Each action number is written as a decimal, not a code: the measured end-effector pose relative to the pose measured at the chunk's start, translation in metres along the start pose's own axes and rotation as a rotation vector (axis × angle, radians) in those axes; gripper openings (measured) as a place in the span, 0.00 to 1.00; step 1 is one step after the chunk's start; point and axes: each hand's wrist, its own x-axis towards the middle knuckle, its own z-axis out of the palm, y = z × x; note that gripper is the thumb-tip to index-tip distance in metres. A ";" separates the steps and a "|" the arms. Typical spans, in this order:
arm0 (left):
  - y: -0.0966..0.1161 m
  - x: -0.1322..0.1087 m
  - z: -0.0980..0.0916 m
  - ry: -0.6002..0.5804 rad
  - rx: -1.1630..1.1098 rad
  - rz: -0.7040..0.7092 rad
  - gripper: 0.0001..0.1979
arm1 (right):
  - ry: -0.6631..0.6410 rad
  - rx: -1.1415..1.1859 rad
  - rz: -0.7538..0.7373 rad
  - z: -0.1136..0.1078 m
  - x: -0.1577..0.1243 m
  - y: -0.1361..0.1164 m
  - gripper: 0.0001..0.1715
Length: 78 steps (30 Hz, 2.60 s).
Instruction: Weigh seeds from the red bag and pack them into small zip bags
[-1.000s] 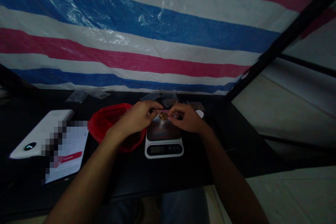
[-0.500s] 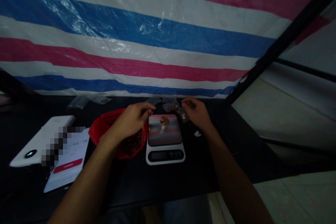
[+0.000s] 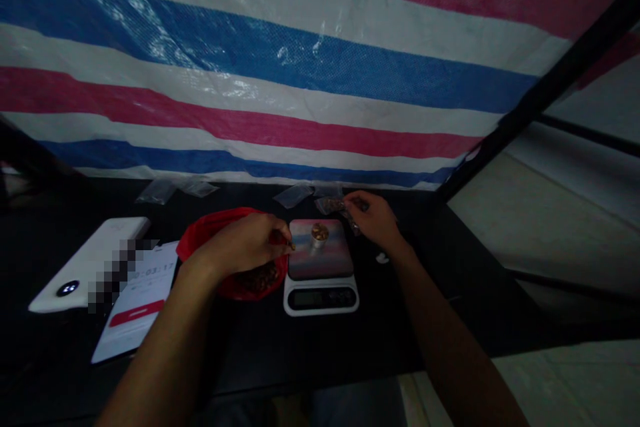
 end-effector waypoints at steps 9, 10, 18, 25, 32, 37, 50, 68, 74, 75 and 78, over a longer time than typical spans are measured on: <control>-0.001 0.007 0.008 0.037 0.009 0.100 0.09 | -0.446 -0.439 -0.356 0.022 0.044 -0.024 0.13; -0.001 0.007 0.008 0.044 0.001 0.103 0.09 | -0.485 -0.501 -0.368 0.025 0.049 -0.026 0.14; 0.024 0.006 0.003 0.363 -0.098 0.233 0.09 | -0.571 -0.704 -0.349 0.040 0.061 -0.028 0.12; 0.033 0.011 0.015 0.376 -0.052 0.256 0.09 | -0.492 -0.344 -0.321 0.030 0.054 -0.028 0.09; 0.032 0.013 0.017 0.339 -0.013 0.230 0.10 | -0.409 0.224 -0.172 0.000 0.008 -0.034 0.08; 0.031 0.014 0.017 0.328 -0.020 0.239 0.11 | -0.399 0.188 -0.228 -0.008 -0.007 -0.041 0.06; 0.023 0.012 0.010 0.430 -0.045 0.157 0.13 | -0.387 0.146 -0.288 -0.016 0.005 -0.050 0.09; 0.014 0.014 0.008 0.490 0.024 0.047 0.15 | -0.182 -0.344 0.300 0.020 0.081 0.023 0.14; 0.015 0.016 0.008 0.568 0.001 0.081 0.14 | -0.172 -0.243 0.193 0.011 0.073 0.003 0.10; 0.017 0.015 0.008 0.626 0.002 0.105 0.14 | -0.150 -0.220 0.159 0.007 0.069 -0.002 0.10; 0.022 0.013 0.008 0.828 0.036 0.212 0.13 | -0.067 -0.078 -0.008 -0.007 0.055 -0.022 0.07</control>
